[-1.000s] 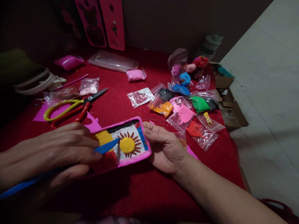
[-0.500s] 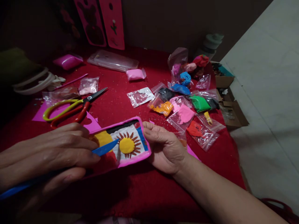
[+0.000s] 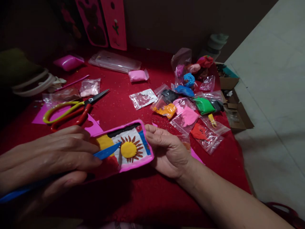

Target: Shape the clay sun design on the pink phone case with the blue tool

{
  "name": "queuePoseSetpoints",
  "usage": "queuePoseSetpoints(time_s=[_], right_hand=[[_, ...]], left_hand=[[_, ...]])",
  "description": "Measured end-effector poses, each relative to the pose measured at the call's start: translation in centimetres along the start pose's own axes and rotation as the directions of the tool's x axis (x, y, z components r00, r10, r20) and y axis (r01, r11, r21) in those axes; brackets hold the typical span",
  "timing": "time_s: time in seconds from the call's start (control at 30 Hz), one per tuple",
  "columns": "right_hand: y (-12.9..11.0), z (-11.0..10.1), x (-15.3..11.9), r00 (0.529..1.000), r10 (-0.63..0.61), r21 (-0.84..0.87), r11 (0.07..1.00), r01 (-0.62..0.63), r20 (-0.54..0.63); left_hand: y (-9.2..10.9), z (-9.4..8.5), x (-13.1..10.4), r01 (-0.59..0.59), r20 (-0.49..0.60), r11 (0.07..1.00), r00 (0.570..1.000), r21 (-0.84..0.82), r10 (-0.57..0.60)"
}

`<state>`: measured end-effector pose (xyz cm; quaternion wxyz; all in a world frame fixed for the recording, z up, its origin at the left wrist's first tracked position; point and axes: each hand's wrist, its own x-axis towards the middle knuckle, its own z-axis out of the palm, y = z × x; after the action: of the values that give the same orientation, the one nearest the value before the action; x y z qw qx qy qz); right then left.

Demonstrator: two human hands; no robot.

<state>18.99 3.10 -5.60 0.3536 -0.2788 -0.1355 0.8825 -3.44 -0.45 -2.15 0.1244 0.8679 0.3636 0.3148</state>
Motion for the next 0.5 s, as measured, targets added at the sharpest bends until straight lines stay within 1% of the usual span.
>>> queuePoseSetpoints(time_s=[0.07, 0.23, 0.3, 0.4, 0.5], right_hand=[[-0.01, 0.01, -0.03, 1.000, -0.004, -0.002, 1.000, 0.004, -0.012], [-0.06, 0.03, -0.14, 1.000, -0.005, -0.002, 1.000, 0.005, -0.027], [-0.09, 0.05, -0.17, 1.000, -0.006, -0.004, 1.000, 0.006, -0.024], [-0.10, 0.06, -0.15, 1.000, -0.003, -0.003, 1.000, 0.003, -0.021], [-0.10, 0.03, -0.09, 1.000, 0.002, 0.012, 1.000, -0.002, -0.026]], left_hand=[[0.12, -0.05, -0.09, 0.022, -0.013, 1.000, 1.000, 0.022, -0.022], [-0.04, -0.07, -0.07, -0.035, 0.007, 0.999, 0.999, -0.024, 0.035], [-0.15, 0.00, -0.06, -0.041, 0.005, 0.999, 0.999, -0.015, 0.041], [-0.18, 0.00, -0.08, -0.039, -0.005, 0.999, 0.999, 0.018, 0.039], [-0.04, -0.15, -0.04, -0.025, 0.014, 1.000, 1.000, 0.010, 0.025]])
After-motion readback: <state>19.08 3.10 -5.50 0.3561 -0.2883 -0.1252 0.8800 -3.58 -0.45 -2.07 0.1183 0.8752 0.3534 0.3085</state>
